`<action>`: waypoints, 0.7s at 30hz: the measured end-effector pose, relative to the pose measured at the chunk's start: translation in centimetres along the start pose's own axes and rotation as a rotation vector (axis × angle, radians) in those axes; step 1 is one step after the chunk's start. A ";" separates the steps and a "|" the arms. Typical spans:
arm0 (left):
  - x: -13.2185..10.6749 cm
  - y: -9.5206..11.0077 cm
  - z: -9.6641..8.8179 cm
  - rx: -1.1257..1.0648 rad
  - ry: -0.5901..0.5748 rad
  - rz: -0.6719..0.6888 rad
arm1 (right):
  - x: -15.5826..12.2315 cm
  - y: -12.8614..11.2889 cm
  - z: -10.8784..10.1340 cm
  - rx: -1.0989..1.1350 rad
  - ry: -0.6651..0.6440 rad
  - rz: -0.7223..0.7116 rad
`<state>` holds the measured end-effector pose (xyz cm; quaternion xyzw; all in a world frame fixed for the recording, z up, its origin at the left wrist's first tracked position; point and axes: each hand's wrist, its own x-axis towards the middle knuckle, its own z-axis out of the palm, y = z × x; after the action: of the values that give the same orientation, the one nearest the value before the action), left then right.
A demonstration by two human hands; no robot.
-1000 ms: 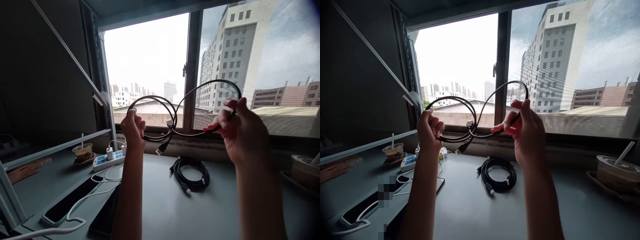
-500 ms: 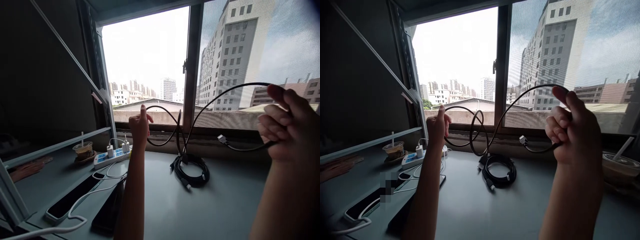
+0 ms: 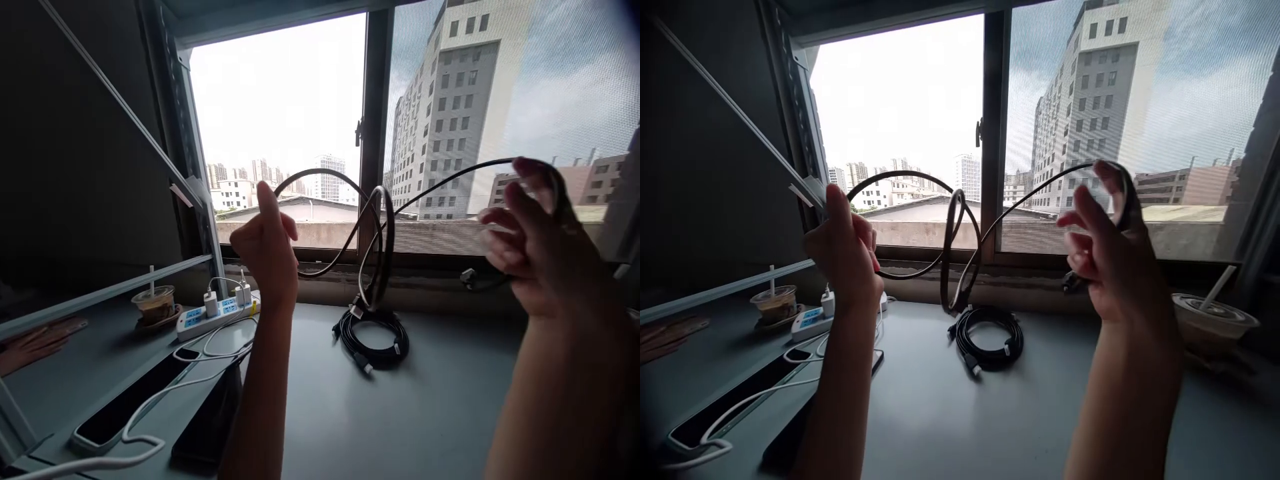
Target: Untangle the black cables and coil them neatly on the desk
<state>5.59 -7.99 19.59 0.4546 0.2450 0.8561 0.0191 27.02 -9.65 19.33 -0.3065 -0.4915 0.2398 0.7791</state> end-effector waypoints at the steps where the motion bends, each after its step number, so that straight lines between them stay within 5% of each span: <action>1: -0.6 0.6 0.3 0.001 -0.022 0.009 | -0.4 0.2 1.0 -0.017 -0.085 0.042; 4: -2.7 1.7 1.5 -0.014 -0.133 -0.050 | -1.5 0.9 3.6 -0.116 -0.292 0.134; 7: -4.6 1.5 2.4 -0.054 -0.318 -0.115 | -2.2 1.3 4.8 -0.240 -0.367 0.168; 14: -5.5 0.3 2.9 -0.119 -0.690 -0.217 | -1.3 1.4 2.9 -0.587 -0.209 -0.111; 18: -3.6 -0.5 2.1 -0.147 -1.052 -0.555 | -1.3 0.9 2.3 -0.751 -0.189 -0.310; 21: -1.8 -1.8 1.2 -0.129 -1.067 -0.763 | -1.8 0.4 2.2 -0.830 -0.104 -0.359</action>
<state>7.30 -6.40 17.97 0.6958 0.2940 0.4592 0.4675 24.27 -10.02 18.67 -0.4902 -0.6299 -0.1014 0.5939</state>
